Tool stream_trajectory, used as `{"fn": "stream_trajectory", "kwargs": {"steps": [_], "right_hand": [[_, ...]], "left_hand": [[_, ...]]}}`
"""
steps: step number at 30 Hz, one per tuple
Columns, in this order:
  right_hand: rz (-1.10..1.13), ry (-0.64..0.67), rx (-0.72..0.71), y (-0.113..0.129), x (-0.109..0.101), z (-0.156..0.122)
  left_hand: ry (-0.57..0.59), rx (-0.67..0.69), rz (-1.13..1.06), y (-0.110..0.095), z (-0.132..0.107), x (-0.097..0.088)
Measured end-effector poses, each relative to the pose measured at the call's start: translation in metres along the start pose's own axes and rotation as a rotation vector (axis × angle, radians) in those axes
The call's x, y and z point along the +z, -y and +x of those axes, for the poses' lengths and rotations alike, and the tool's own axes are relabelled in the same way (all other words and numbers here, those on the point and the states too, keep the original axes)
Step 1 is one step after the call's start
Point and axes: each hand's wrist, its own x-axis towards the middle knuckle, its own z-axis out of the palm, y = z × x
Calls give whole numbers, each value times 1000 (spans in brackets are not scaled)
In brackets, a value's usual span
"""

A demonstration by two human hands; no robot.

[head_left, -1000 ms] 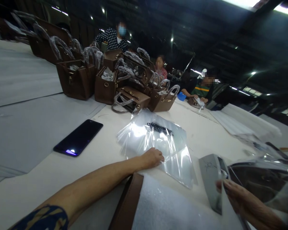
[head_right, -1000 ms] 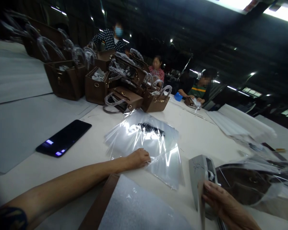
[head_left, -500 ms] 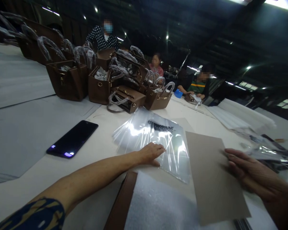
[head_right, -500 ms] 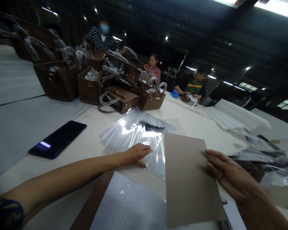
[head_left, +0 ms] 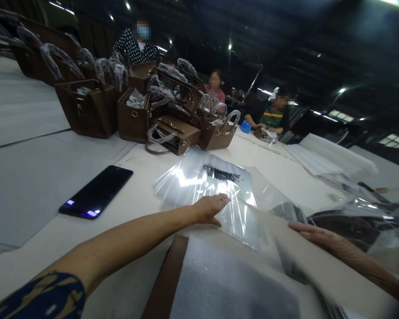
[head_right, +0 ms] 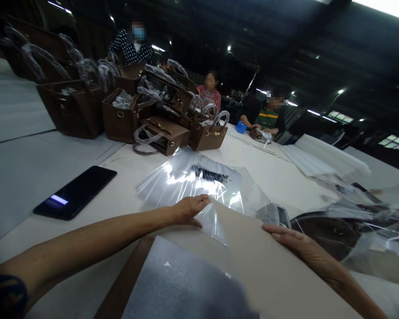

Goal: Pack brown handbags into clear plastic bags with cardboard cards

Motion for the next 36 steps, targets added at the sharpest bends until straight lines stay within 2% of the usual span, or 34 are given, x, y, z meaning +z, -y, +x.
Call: {"fn": "stream_trajectory", "kwargs": {"steps": [3, 7, 9, 13, 16, 19, 22, 26, 29, 33, 35, 36], "right_hand": [[146, 47, 123, -21, 18, 3], [344, -101, 118, -43, 24, 4], [436, -120, 103, -52, 24, 0], [425, -71, -9, -62, 29, -4], [331, -232, -169, -66, 32, 3], [353, -373, -233, -73, 37, 13], [451, -307, -266, -80, 55, 23], [526, -163, -335, -83, 98, 48], [571, -169, -372, -81, 123, 78], [644, -319, -404, -79, 128, 108], [650, -315, -398, -82, 127, 111], [632, -265, -378, -83, 127, 109]], "left_hand": [[13, 3, 7, -2, 1, -4], [36, 19, 28, -4, 1, -11], [50, 36, 37, -5, 2, -13], [89, 91, 30, -7, 8, -19], [116, 124, 15, -6, 11, -24], [123, 122, 9, -5, 11, -28], [130, 130, -1, -8, 10, -29], [151, 170, -9, -17, 10, -27], [129, 168, -19, -20, 7, -27], [22, 114, -38, -14, -1, -32], [8, 85, -9, -12, -5, -34], [10, 83, 7, -13, -6, -34]]}}
